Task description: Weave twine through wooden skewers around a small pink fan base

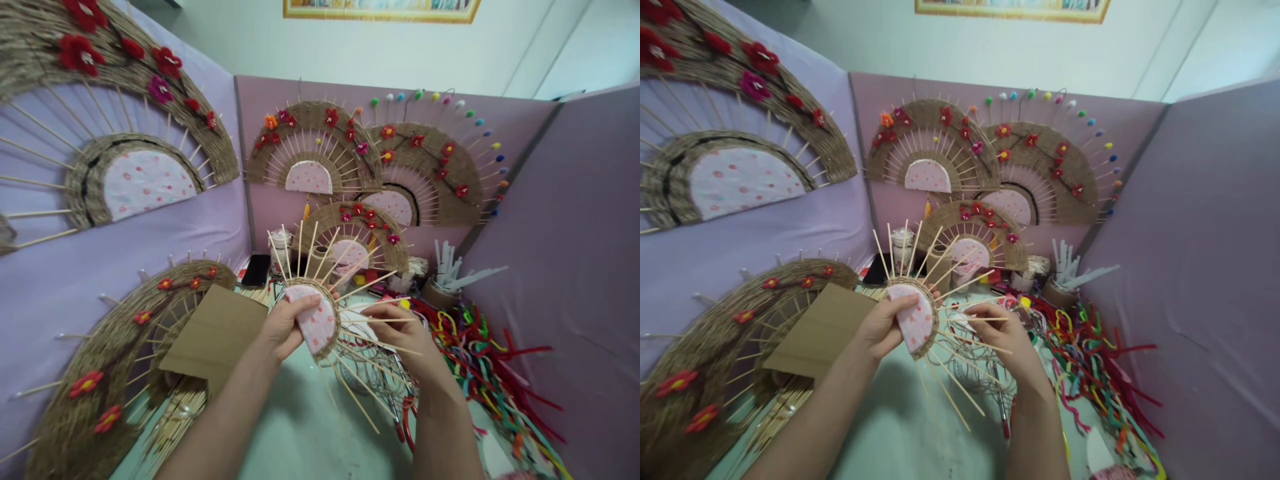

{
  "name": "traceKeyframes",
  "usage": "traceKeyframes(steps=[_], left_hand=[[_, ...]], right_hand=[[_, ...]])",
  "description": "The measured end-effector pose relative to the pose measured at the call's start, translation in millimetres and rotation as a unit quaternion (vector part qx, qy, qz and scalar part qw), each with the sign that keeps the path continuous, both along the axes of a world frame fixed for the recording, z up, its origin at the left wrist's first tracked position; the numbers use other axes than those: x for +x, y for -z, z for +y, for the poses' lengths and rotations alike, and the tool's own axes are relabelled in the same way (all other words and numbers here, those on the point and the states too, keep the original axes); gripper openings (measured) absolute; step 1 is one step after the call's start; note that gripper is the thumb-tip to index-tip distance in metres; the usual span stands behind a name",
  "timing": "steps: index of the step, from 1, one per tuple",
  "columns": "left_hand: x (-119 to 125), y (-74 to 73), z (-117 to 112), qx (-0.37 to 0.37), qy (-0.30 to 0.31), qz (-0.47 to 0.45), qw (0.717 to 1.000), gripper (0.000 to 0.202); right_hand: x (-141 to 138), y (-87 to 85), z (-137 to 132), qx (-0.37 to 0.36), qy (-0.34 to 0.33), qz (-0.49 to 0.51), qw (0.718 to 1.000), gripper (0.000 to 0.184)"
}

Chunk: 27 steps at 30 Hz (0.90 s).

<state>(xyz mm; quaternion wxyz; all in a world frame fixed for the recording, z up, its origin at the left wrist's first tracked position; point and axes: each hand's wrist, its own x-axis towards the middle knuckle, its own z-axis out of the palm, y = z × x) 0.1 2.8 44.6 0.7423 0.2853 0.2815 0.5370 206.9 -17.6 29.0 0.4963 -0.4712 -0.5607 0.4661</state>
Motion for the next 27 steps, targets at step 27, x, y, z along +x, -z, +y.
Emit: traceKeyframes(steps=[27], left_hand=[[-11.7,-7.5,6.7,0.022,-0.113,-0.1,0.988,0.017]], right_hand=[[-24.5,7.7,2.7,0.018,-0.091,-0.045,0.995,0.023]])
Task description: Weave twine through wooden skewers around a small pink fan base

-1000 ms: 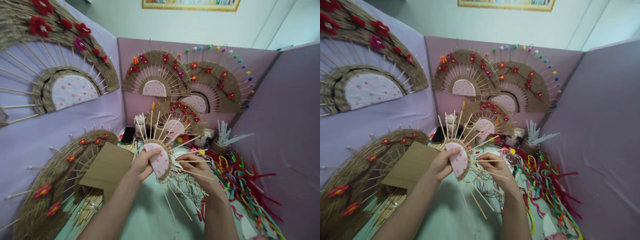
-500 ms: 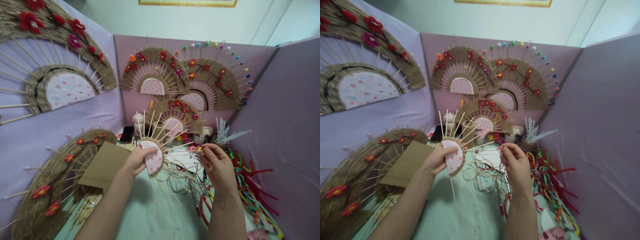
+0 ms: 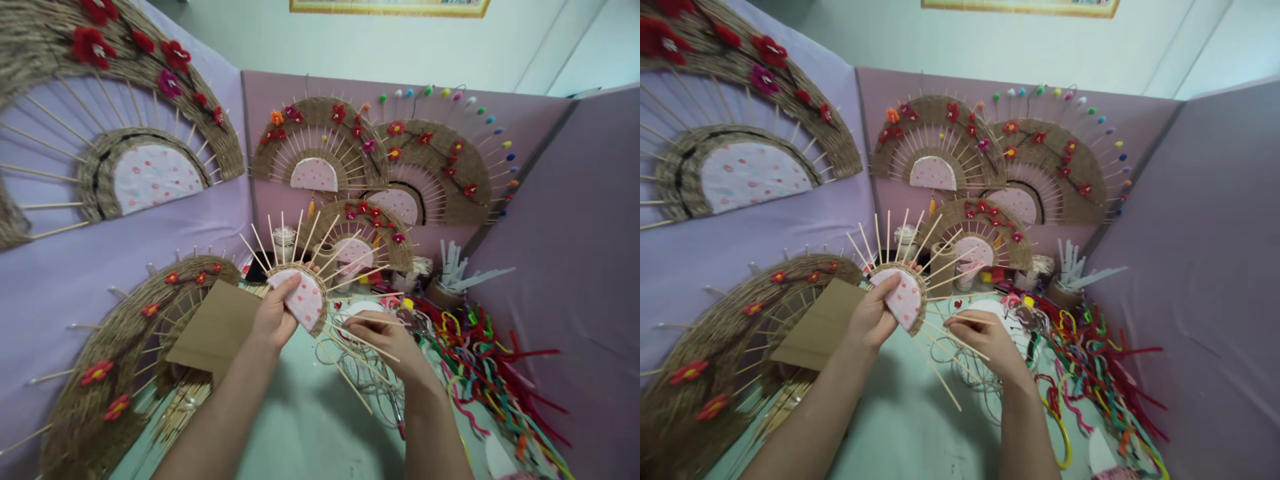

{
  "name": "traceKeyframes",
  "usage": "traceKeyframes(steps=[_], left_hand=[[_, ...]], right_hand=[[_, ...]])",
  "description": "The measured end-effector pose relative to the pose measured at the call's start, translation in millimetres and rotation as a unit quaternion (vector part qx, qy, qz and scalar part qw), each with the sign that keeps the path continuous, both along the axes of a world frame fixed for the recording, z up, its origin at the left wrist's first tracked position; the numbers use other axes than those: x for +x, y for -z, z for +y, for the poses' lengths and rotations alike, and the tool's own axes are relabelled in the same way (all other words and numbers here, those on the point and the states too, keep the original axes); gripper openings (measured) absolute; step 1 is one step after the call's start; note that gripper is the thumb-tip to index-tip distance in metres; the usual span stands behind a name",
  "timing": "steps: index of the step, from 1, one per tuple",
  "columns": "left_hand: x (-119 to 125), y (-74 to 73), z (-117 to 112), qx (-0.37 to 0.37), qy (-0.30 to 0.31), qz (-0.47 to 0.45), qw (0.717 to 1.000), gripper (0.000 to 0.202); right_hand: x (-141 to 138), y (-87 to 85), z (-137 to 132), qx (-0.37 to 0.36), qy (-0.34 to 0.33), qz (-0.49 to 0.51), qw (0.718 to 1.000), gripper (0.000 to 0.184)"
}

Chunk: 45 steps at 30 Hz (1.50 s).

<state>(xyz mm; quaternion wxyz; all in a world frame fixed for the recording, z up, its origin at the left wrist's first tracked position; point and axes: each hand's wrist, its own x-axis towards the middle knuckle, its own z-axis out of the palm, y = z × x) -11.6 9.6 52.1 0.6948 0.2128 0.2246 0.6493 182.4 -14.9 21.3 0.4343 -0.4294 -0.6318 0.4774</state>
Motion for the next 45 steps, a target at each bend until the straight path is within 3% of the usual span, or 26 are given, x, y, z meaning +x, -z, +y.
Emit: traceKeyframes(steps=[3,8,11,16,23,31,34,38,45], left_hand=[[4.0,0.9,-0.3,-0.004,-0.008,-0.025,1.0,0.018],[10.4,1.5,-2.5,-0.036,-0.009,-0.027,0.999,0.017],[12.3,1.8,-2.8,-0.045,-0.012,-0.023,0.999,0.018],[15.7,3.4,-3.3,-0.05,-0.024,-0.032,0.998,0.018],[22.1,8.6,-4.0,-0.031,-0.021,-0.038,0.999,0.016],[24.2,16.3,-9.3,-0.044,0.082,0.016,0.996,0.023],[28.3,14.1,-14.6,-0.066,0.074,0.016,0.995,0.022],[32.9,8.8,-18.2,-0.079,0.025,-0.014,0.996,0.018],[33.3,8.0,-13.3,-0.135,0.023,-0.086,0.987,0.005]], right_hand=[[-8.0,-2.4,-5.0,0.004,-0.086,-0.03,0.996,0.026],[-13.0,-1.4,-6.4,-0.02,-0.12,0.0,0.993,0.025],[-18.6,-3.0,-5.9,-0.028,-0.097,0.079,0.992,0.022],[-29.5,-0.3,-5.0,-0.029,-0.009,0.202,0.979,0.04],[-37.6,16.3,3.4,-0.004,0.072,0.192,0.979,0.025],[-32.8,3.8,-4.1,0.105,0.135,0.159,0.972,0.017],[-32.0,0.0,-7.7,0.13,0.15,0.151,0.968,0.015],[-34.0,-1.0,-7.8,0.077,0.16,0.167,0.97,0.014],[-30.1,3.9,-2.7,0.048,0.083,0.189,0.977,0.014]])
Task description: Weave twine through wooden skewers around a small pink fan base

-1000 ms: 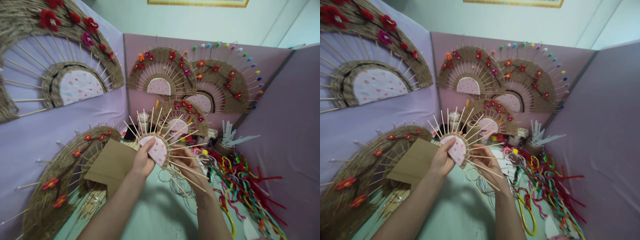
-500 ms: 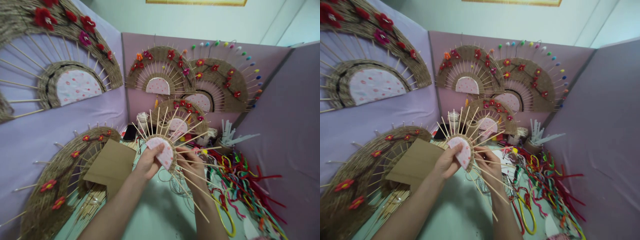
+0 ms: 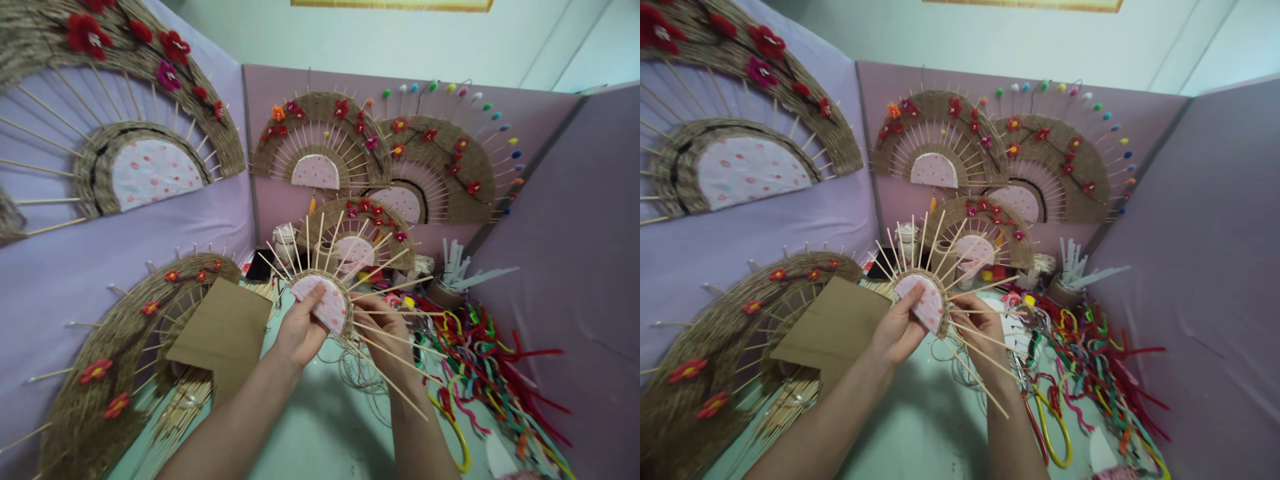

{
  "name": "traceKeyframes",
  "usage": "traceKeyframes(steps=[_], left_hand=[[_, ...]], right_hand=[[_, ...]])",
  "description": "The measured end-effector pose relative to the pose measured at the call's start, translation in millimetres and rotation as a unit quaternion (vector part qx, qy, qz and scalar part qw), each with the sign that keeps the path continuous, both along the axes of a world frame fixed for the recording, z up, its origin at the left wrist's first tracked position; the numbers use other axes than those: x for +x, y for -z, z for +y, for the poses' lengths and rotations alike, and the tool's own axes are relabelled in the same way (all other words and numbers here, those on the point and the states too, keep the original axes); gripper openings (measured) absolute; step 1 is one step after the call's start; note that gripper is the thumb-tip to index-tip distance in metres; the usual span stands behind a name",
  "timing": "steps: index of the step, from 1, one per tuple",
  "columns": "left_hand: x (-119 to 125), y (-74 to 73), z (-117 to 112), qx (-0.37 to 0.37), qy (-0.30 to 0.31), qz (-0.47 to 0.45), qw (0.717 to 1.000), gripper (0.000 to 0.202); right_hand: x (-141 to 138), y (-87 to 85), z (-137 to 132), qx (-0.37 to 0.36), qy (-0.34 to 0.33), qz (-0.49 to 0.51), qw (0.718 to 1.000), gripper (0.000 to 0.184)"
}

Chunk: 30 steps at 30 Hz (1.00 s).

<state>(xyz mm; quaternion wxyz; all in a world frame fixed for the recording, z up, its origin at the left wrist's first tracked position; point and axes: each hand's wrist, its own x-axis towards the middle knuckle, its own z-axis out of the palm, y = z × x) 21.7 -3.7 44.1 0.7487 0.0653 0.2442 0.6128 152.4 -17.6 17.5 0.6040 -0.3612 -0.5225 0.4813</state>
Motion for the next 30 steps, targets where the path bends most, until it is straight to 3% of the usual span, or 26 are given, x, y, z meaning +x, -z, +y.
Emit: traceKeyframes(steps=[7,15,21,26,30], left_hand=[[-2.1,5.2,5.7,0.036,0.011,0.012,0.999,0.01],[-4.4,6.7,6.0,0.069,0.011,0.034,0.997,0.016],[-7.7,5.8,7.1,0.096,0.007,0.097,0.991,0.021],[-17.2,0.7,10.0,0.134,-0.035,0.155,0.978,0.027],[-23.8,-0.7,13.0,0.138,-0.036,0.196,0.97,0.027]], right_hand=[[7.9,-1.4,0.7,-0.019,0.006,-0.009,1.0,0.014],[15.9,5.7,8.7,0.013,0.009,-0.052,0.999,0.011],[36.0,2.4,8.4,-0.044,-0.008,-0.082,0.996,0.022],[64.7,0.3,8.9,-0.08,0.069,0.028,0.994,0.027],[68.7,-9.6,3.7,-0.075,0.109,0.114,0.985,0.028]])
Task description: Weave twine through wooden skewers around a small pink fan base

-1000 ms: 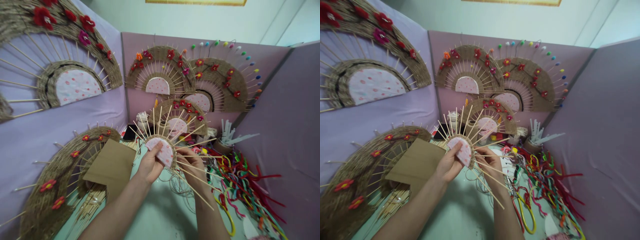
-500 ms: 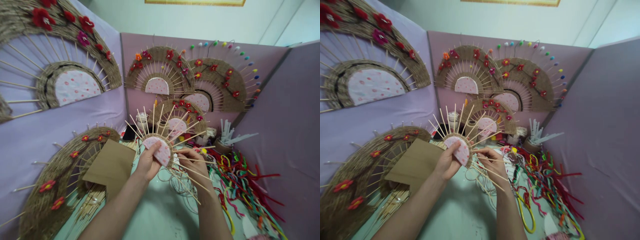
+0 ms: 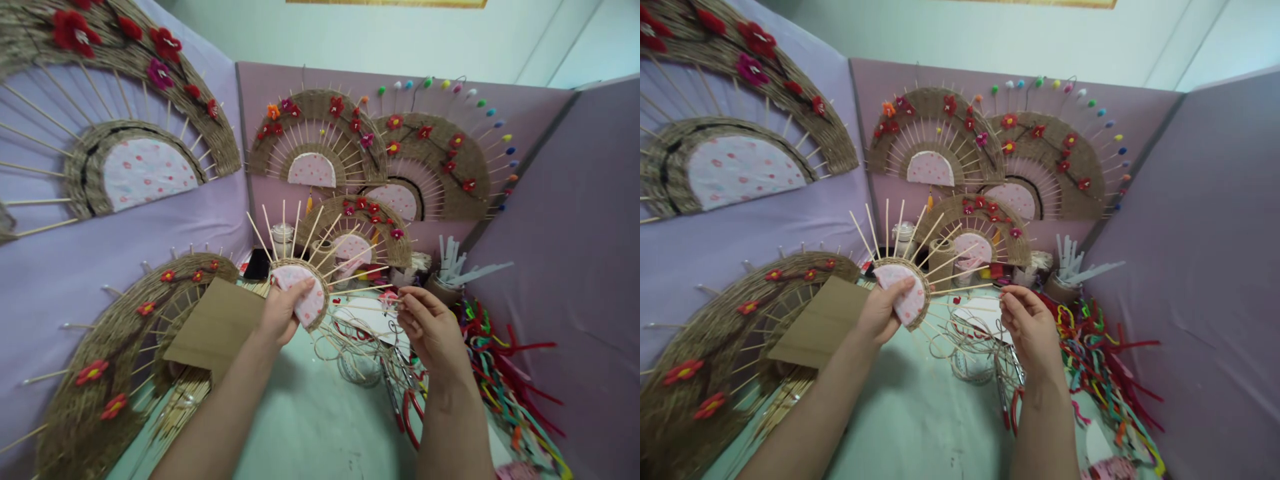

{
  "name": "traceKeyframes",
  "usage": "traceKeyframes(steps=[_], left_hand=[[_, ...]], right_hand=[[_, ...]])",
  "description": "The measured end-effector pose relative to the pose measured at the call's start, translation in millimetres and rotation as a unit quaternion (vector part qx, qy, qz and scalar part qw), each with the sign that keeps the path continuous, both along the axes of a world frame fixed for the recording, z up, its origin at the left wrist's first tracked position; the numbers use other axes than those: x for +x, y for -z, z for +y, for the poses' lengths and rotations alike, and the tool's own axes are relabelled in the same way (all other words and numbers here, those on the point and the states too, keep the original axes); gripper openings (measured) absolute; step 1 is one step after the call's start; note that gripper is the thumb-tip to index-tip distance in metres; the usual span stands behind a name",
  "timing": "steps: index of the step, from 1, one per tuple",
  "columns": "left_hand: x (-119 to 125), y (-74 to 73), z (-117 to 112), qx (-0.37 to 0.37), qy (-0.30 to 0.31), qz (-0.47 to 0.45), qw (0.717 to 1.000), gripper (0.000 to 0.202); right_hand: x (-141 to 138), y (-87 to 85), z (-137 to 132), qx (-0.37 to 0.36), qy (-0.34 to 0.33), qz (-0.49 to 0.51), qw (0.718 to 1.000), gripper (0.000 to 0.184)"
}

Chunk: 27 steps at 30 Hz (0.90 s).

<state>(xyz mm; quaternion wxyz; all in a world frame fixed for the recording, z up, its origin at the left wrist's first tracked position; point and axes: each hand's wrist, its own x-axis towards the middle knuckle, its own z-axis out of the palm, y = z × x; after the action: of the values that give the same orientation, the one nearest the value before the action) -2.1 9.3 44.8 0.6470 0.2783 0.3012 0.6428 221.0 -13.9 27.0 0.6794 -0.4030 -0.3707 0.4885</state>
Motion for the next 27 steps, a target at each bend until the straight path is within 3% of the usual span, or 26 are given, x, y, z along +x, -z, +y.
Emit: traceKeyframes(steps=[6,10,13,18,21,27], left_hand=[[-4.5,-0.7,4.7,-0.006,-0.046,-0.005,0.999,0.026],[-3.9,-2.1,5.2,-0.012,-0.046,-0.057,0.997,0.021],[-2.1,-2.4,4.9,-0.031,-0.058,-0.108,0.992,0.017],[6.4,-3.1,2.4,-0.075,-0.081,-0.183,0.977,0.011],[12.1,-4.2,-0.9,-0.092,-0.065,-0.201,0.973,0.01],[11.8,-6.4,-3.6,-0.072,-0.062,-0.224,0.97,0.011]], right_hand=[[-8.4,-4.7,-5.0,0.021,0.007,-0.038,0.999,0.024],[-12.8,6.6,2.3,0.022,-0.021,-0.048,0.998,0.022],[-20.7,12.6,6.6,-0.004,-0.081,-0.105,0.991,0.022],[-47.1,12.0,1.5,0.015,-0.254,-0.292,0.922,0.024],[-62.7,14.8,-2.4,0.044,-0.3,-0.326,0.895,0.026],[-74.6,19.3,-0.4,0.051,-0.292,-0.235,0.926,0.01]])
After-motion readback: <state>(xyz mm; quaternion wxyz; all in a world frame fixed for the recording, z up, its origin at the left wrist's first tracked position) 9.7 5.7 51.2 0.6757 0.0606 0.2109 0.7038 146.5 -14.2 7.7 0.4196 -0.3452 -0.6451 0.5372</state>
